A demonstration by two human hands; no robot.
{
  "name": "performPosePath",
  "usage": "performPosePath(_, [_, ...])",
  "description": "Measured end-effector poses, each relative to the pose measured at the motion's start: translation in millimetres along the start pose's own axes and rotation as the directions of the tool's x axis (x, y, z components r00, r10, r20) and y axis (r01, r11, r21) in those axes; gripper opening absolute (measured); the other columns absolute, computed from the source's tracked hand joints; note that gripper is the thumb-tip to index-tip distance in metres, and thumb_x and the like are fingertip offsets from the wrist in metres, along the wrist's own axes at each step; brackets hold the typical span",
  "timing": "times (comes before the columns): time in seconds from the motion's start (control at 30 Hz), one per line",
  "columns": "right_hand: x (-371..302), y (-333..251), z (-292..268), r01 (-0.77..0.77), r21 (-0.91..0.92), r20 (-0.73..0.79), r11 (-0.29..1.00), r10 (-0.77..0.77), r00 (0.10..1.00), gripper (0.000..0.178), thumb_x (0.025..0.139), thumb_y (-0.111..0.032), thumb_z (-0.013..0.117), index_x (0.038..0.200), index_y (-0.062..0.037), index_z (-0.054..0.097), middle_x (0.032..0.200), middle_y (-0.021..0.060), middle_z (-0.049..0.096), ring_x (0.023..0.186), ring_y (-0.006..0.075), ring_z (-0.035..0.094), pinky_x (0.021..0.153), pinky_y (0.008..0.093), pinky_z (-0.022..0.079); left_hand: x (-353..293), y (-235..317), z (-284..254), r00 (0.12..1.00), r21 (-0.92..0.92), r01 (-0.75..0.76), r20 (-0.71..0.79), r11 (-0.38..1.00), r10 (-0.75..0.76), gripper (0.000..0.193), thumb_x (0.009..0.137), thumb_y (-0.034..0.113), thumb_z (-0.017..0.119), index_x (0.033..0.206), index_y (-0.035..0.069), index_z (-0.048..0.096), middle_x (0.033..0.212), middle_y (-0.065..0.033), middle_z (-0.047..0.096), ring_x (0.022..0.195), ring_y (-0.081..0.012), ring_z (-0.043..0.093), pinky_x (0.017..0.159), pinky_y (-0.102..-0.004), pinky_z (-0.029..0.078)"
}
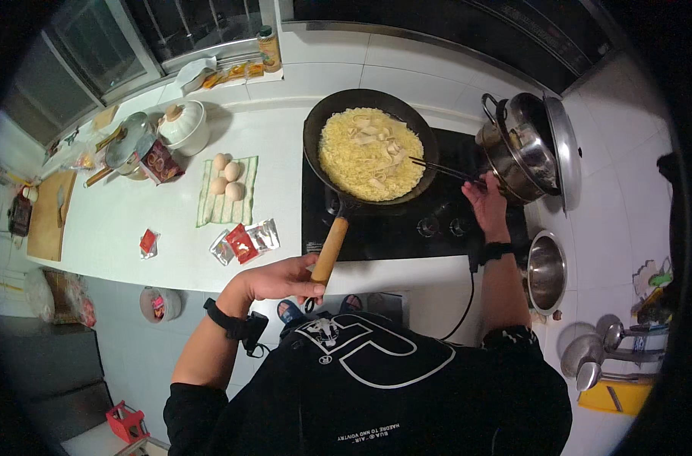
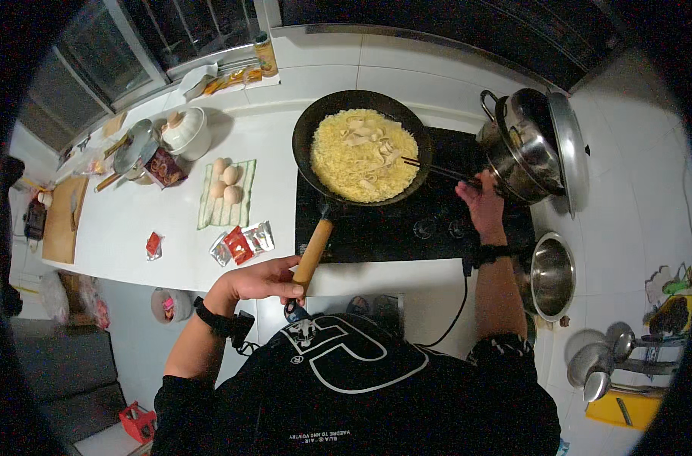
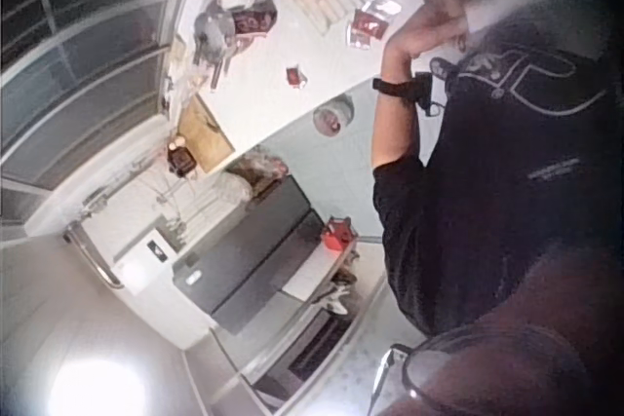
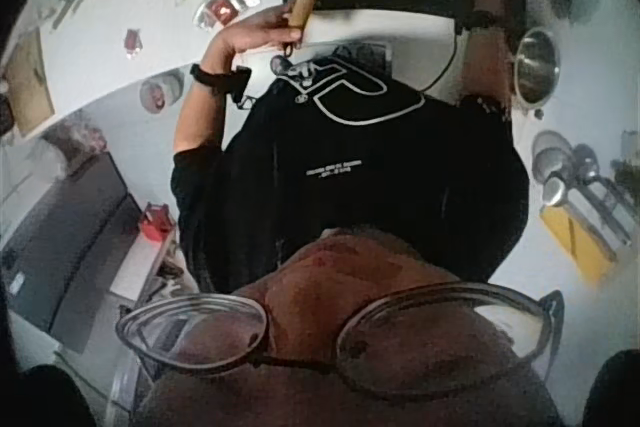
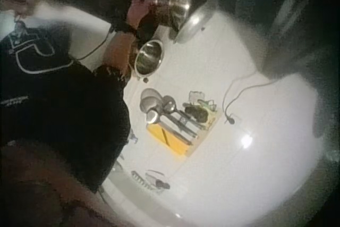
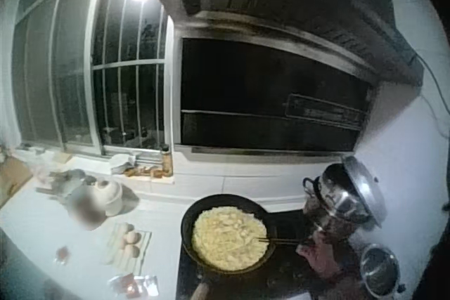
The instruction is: The person cooks noodles in a frying pan on an induction cooktop. They stir the noodles with chopsticks, add seasoning from packets, and crack an egg into the pan.
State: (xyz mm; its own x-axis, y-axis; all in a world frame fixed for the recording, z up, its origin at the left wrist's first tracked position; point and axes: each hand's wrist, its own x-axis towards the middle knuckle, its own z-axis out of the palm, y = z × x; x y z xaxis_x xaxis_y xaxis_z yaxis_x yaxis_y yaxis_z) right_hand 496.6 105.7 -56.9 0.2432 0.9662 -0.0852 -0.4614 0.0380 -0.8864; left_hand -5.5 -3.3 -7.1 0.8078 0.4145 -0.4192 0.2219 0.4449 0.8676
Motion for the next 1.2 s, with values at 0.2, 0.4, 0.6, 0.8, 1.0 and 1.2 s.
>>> performPosePath(0.2, [-7,17,-29,-0.011,0.065,-0.048,0.998,0.014,0.999,0.03,0.1,-0.035,0.063,0.105,-0.0062,0.057,0.095,0.01,0.062,0.093,0.0315,0.068,0.097,0.052,0.056,1,1,-2,1.0,-0.014,0.008,0.02,1.0,-0.008,0.061,0.097,0.027,0.068,0.144,0.004,0.035,0.093,-0.0064,0.068,0.079,-0.0107,0.063,0.061,-0.0225,0.05])
performPosePath(0.4, [-6,18,-27,-0.049,0.171,-0.079,0.984,0.063,0.995,0.027,0.097,-0.034,0.067,0.1,-0.0083,0.057,0.093,0.0083,0.061,0.09,0.0297,0.068,0.097,0.0522,0.055,-4,4,-2,0.999,-0.06,0.025,-0.028,0.998,-0.027,0.065,0.095,0.025,0.069,0.146,0.003,0.037,0.092,-0.0066,0.07,0.078,-0.0114,0.062,0.06,-0.0229,0.044])
performPosePath(0.6, [-2,21,-24,-0.033,0.167,-0.079,0.985,0.046,0.996,0.026,0.097,-0.033,0.068,0.097,-0.0088,0.059,0.093,0.008,0.061,0.091,0.0283,0.067,0.096,0.0502,0.055,-8,4,-9,1.0,-0.111,0.016,-0.017,0.994,-0.018,0.063,0.095,0.024,0.07,0.144,0.003,0.038,0.087,-0.0062,0.069,0.067,-0.0084,0.055,0.058,-0.022,0.043])
performPosePath(0.8, [-7,20,-19,-0.069,0.234,-0.068,0.97,0.087,0.994,0.027,0.098,-0.034,0.066,0.095,-0.008,0.061,0.094,0.009,0.062,0.093,0.0274,0.065,0.097,0.0482,0.055,-12,3,-16,0.999,-0.078,0.008,-0.042,0.997,-0.012,0.062,0.094,0.024,0.07,0.143,0.0,0.038,0.084,-0.0077,0.07,0.066,-0.0093,0.058,0.057,-0.0206,0.043])
performPosePath(1.0, [-10,23,-19,-0.102,0.305,-0.066,0.947,0.128,0.99,0.024,0.099,-0.031,0.065,0.097,-0.0072,0.062,0.09,0.0112,0.066,0.091,0.0258,0.067,0.094,0.0438,0.056,-15,4,-20,1.0,-0.067,-0.003,-0.015,0.998,0.002,0.061,0.094,0.026,0.071,0.142,0.002,0.042,0.09,-0.007,0.069,0.082,-0.0139,0.064,0.063,-0.0242,0.047])
performPosePath(1.2, [-10,24,-36,-0.087,0.266,0.016,0.96,0.086,0.996,0.028,0.101,-0.032,0.062,0.107,-0.0049,0.062,0.094,0.015,0.067,0.097,0.0305,0.066,0.099,0.0484,0.052,-24,-17,-24,0.997,-0.038,-0.045,-0.059,0.998,0.043,0.075,0.099,0.041,0.064,0.15,-0.003,0.031,0.095,-0.0084,0.07,0.081,-0.0115,0.064,0.07,-0.0239,0.05])
